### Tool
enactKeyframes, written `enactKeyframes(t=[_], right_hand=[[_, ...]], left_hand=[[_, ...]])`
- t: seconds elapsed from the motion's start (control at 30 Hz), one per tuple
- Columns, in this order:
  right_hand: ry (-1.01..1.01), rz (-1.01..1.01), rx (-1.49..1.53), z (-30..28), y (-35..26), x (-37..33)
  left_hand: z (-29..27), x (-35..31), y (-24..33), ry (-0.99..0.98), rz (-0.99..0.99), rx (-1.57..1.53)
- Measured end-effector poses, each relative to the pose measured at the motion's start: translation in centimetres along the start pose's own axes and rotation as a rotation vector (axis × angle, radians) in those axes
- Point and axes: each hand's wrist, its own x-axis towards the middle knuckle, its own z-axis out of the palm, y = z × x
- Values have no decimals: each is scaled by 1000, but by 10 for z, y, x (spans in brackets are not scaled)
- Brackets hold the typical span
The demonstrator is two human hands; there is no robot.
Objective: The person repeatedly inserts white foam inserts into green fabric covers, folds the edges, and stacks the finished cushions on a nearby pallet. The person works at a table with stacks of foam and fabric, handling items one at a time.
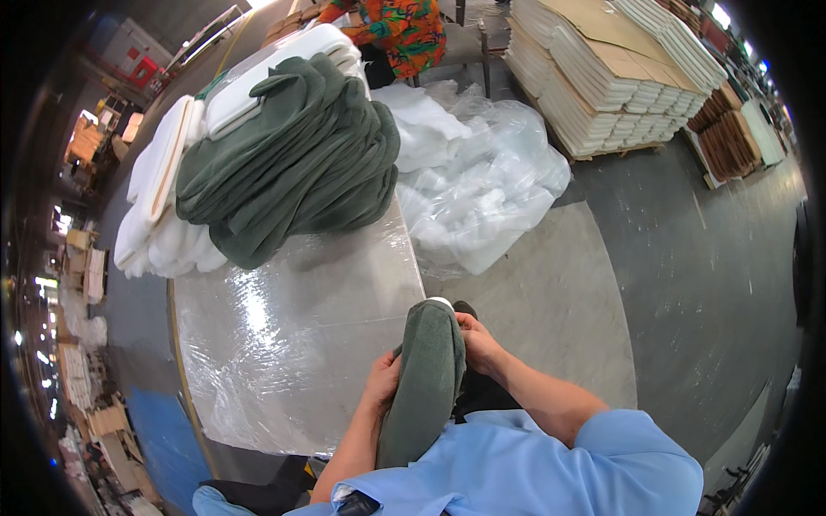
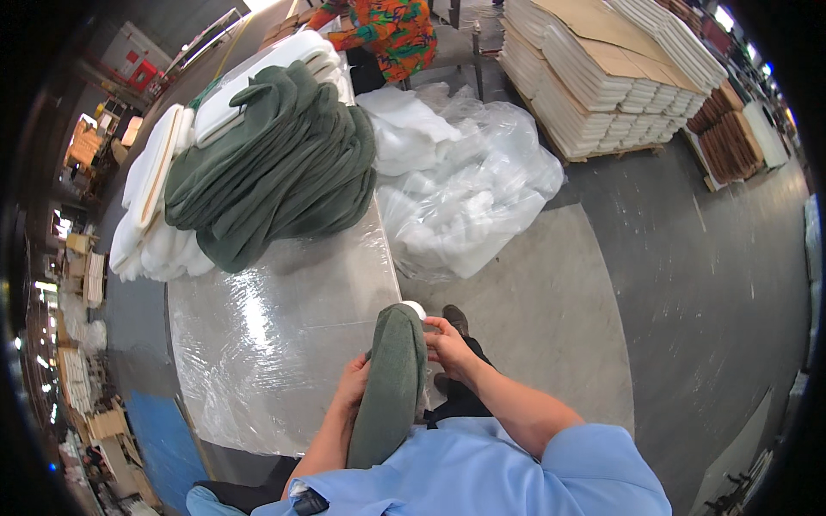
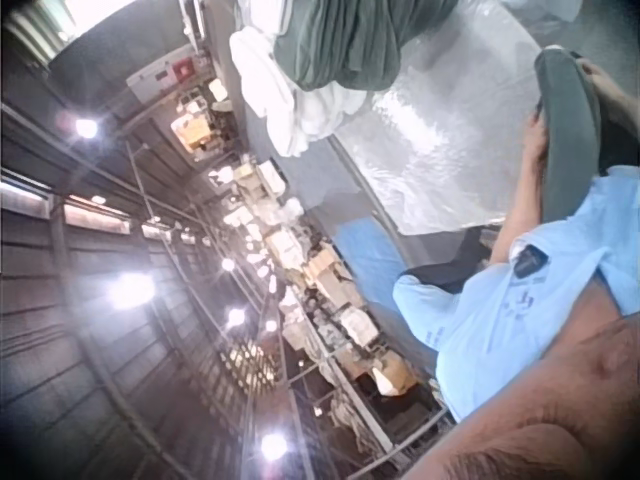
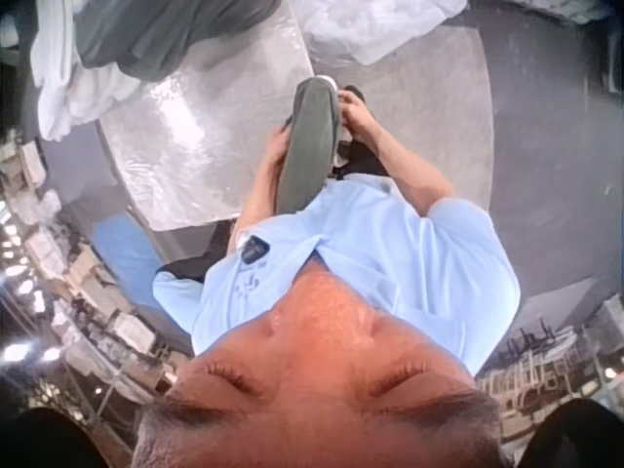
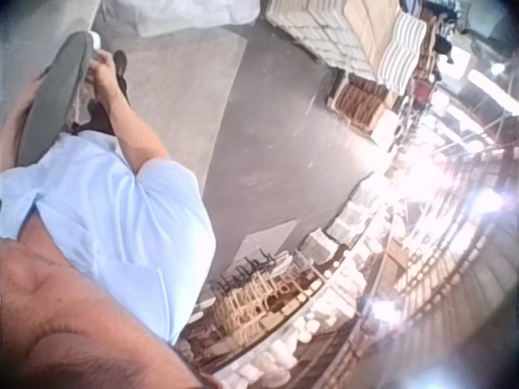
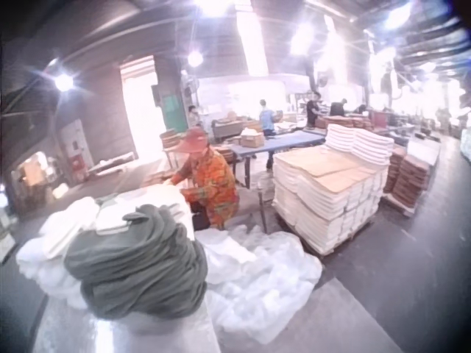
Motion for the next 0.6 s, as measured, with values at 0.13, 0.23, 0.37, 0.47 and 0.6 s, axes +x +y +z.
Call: enactKeyframes(t=[0.13,0.23,0.37,0.47,0.6], right_hand=[[-174,145,-27,-9,-8,7],[-137,106,73,-10,-4,3],[-37,72,252,-8,-8,-15],[80,93,236,23,-33,-21],[180,123,41,40,-46,-17]], left_hand=[[-9,9,6,7,-6,-41],[-7,15,22,28,29,-15],[-6,23,20,161,324,267],[0,26,22,130,169,159],[-2,34,37,-126,-268,-110]])
